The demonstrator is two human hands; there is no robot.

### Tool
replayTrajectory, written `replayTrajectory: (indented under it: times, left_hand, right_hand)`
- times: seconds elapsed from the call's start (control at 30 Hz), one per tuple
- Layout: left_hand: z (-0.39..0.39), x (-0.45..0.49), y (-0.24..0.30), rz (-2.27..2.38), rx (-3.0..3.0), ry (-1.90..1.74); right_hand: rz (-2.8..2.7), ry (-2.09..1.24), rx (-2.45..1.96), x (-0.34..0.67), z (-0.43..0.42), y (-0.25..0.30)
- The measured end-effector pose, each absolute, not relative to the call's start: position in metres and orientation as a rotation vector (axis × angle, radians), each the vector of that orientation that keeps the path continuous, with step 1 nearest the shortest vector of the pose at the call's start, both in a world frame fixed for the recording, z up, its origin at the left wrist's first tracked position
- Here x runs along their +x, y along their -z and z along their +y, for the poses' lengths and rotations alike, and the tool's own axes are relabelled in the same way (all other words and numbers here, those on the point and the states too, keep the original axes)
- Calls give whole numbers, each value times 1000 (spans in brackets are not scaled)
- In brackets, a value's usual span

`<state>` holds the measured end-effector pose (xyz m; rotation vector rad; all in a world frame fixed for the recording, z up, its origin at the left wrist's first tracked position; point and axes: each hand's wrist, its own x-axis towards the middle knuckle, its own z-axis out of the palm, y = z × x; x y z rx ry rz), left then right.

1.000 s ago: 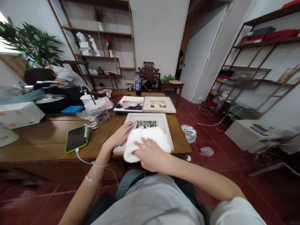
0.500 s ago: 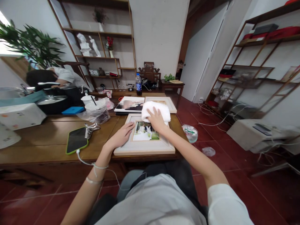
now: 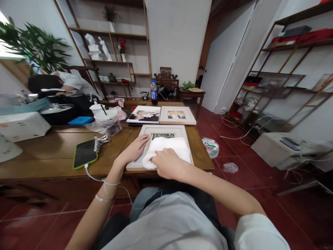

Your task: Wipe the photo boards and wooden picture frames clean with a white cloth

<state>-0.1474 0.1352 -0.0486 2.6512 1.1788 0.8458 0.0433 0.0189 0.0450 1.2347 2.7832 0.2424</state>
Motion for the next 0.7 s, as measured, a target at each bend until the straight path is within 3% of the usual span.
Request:
replayTrajectory:
  times: [0.2,0.53,0.7]
  left_hand:
    - [133,-147,45,1195,2644,-818]
    - [136,-148,49,1185,2645,-835]
    - [136,-147,49,1173,2601,-886]
  right_hand:
    - [2890,-180,1192,39,1,-42]
    - [2673,-422,1610,77,111,-15]
    - [2688,-428,1538,67,135,-20]
